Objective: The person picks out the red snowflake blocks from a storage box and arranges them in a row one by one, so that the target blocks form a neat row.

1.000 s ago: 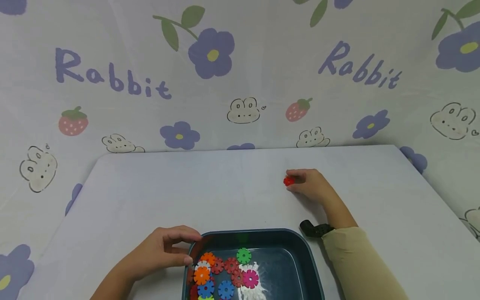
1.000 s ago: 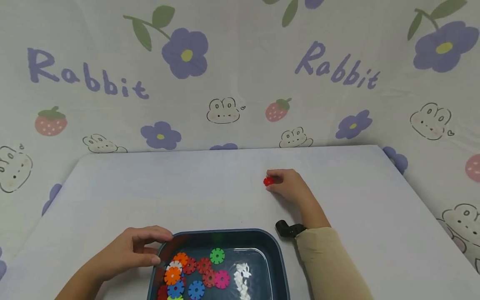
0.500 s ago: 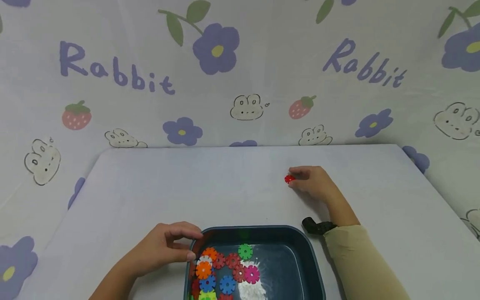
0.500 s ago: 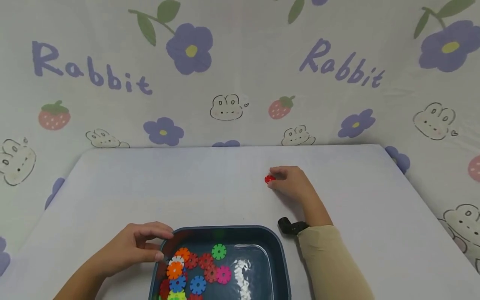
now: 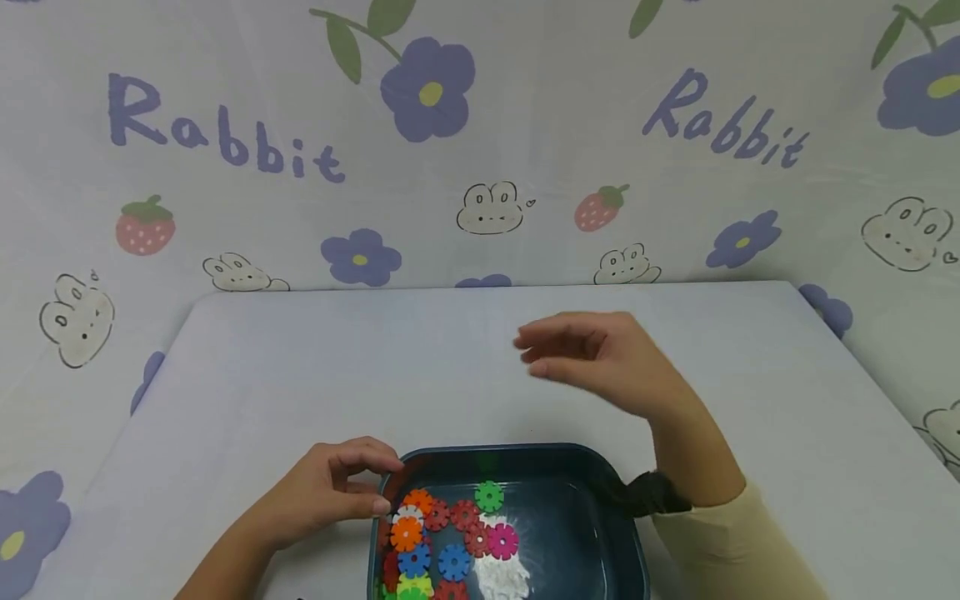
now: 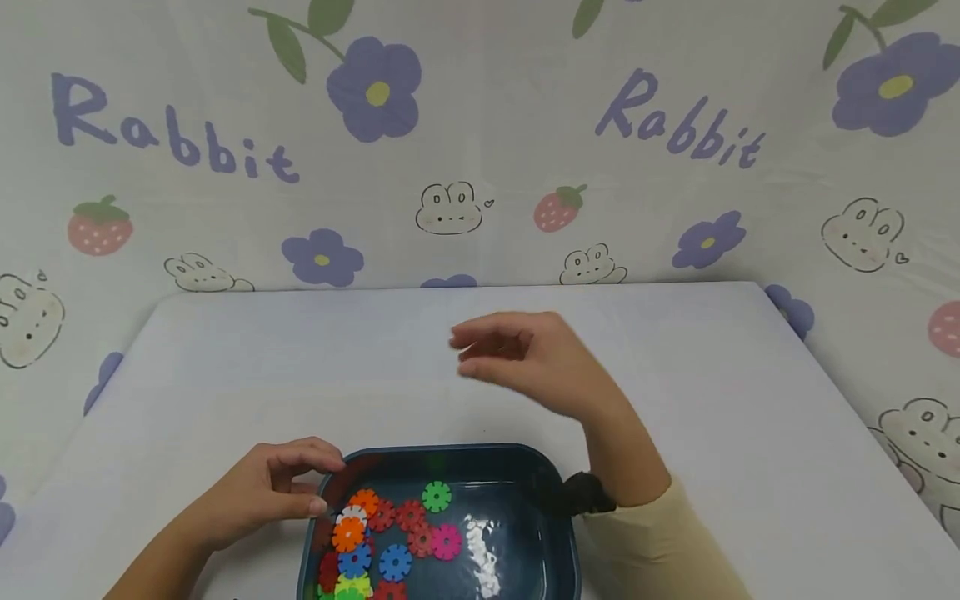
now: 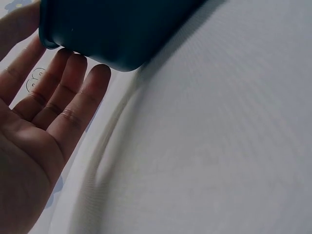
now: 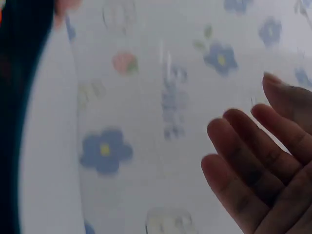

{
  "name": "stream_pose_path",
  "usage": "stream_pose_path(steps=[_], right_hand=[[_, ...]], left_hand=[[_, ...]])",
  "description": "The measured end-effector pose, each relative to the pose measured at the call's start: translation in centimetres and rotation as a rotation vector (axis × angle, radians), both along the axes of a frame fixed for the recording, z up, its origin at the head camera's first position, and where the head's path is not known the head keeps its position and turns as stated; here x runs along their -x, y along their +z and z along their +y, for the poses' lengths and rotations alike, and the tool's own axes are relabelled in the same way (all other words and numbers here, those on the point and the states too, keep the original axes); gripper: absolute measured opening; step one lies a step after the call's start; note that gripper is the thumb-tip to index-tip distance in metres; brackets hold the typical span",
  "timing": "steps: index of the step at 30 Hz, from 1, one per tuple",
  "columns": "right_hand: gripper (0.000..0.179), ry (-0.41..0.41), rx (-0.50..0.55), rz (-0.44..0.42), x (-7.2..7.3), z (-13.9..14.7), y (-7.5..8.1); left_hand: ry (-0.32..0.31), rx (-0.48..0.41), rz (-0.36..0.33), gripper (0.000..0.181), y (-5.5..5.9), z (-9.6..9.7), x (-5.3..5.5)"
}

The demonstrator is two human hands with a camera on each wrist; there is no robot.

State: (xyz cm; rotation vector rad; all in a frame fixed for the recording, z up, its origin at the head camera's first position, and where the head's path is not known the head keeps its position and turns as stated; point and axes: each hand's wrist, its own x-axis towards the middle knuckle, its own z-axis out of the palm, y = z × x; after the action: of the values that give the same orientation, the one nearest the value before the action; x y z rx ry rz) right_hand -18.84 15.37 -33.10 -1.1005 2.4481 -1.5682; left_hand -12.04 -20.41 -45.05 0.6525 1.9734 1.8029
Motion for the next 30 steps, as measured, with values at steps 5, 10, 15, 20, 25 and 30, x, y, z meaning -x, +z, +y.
stream_pose_path(steps=[5,10,15,20,25,30], right_hand=[[0.032,0.333,-0.044,-0.099,-2.8,-4.2,-0.4],[0.033,0.434,-0.317,-0.200,-3.4,-7.4,-1.9],[0.032,0.413,-0.713,-0.095,-4.0,-9.6,-3.6],[0.033,0.355,-0.911,-0.010,-4.5,-10.8,-5.5],[0.030,0.292,-0.993,0.067,-4.8,-11.4,-6.7],[0.028,0.267,-1.016,0.112,-5.0,-11.9,-7.4]], left_hand=[[-0.028,-0.031,0.005,0.034,0.0,0.0,0.3],[-0.047,-0.050,0.017,0.035,-0.1,0.1,0.5],[-0.036,-0.052,0.014,0.034,-0.2,-0.1,0.3],[-0.033,-0.057,0.009,0.033,-0.2,-0.2,0.2],[-0.026,-0.032,0.010,0.033,-0.2,-0.1,0.1],[-0.030,-0.036,0.006,0.033,-0.2,-0.1,0.1]])
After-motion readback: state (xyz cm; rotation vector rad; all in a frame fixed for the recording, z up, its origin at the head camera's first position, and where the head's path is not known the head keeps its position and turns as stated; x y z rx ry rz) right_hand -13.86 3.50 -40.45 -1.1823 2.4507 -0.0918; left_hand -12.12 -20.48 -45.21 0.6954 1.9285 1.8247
